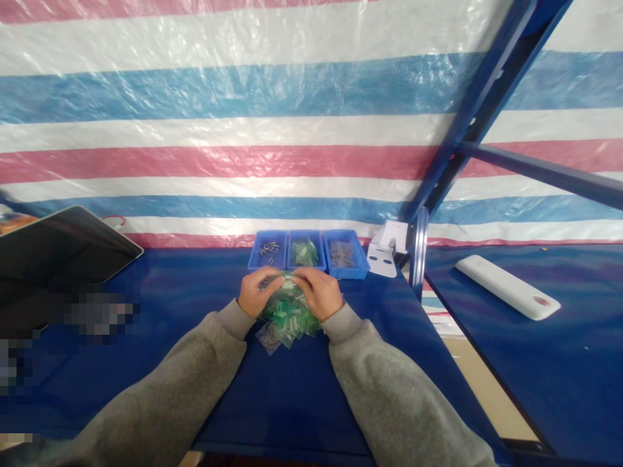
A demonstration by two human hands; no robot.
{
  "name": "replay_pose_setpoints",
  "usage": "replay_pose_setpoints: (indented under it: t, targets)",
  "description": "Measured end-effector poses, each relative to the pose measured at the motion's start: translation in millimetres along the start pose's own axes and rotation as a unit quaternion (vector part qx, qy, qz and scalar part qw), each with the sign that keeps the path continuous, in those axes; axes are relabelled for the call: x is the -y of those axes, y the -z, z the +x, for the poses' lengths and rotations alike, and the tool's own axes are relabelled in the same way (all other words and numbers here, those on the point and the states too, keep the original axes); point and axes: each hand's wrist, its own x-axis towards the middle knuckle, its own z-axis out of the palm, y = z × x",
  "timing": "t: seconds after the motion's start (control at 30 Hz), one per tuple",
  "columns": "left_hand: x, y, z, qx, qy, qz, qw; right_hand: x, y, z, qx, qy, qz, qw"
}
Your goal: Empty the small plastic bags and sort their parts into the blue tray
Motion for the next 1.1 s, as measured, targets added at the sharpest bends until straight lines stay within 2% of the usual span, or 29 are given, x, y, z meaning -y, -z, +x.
replay_pose_setpoints:
  t: [0.13,0.27,0.37,0.43,0.53,0.63,0.77,0.93,1.03,1.1]
  targets:
    - [7.0,-3.2,-2.0,-0.026,0.104,-0.103,0.989,5.9,4.7,1.2,0.002,-0.020,0.042,0.999]
    - [7.3,-4.3,-1.5,-0.020,0.155,-0.194,0.968,6.9,6.9,3.8,0.012,0.031,0.033,0.999]
    - [3.9,-2.4,0.0,-0.015,0.131,-0.160,0.978,5.0,5.1,4.4,0.007,0.049,0.010,0.999]
    - [2.3,0.1,0.9,-0.017,0.079,-0.116,0.990,3.3,3.6,4.2,0.000,0.047,0.005,0.999]
    - [3.0,2.3,0.5,0.008,0.018,-0.091,0.996,1.0,1.7,3.3,-0.008,0.040,0.002,0.999]
    - [5.7,0.1,-1.9,0.021,0.038,-0.077,0.996,0.5,0.6,1.2,-0.025,0.018,-0.001,1.000]
    - [6.9,-4.6,-3.6,-0.004,0.082,-0.104,0.991,3.9,2.3,-0.5,-0.014,-0.023,0.031,0.999]
    - [5.8,-6.6,-0.6,-0.006,0.146,-0.220,0.964,6.1,6.0,3.1,0.006,0.031,0.023,0.999]
    - [3.3,-5.5,0.5,0.010,0.142,-0.213,0.967,3.8,5.5,4.6,0.002,0.046,0.008,0.999]
    - [0.7,-3.2,0.8,0.019,0.104,-0.176,0.979,2.0,4.4,4.3,0.000,0.044,0.007,0.999]
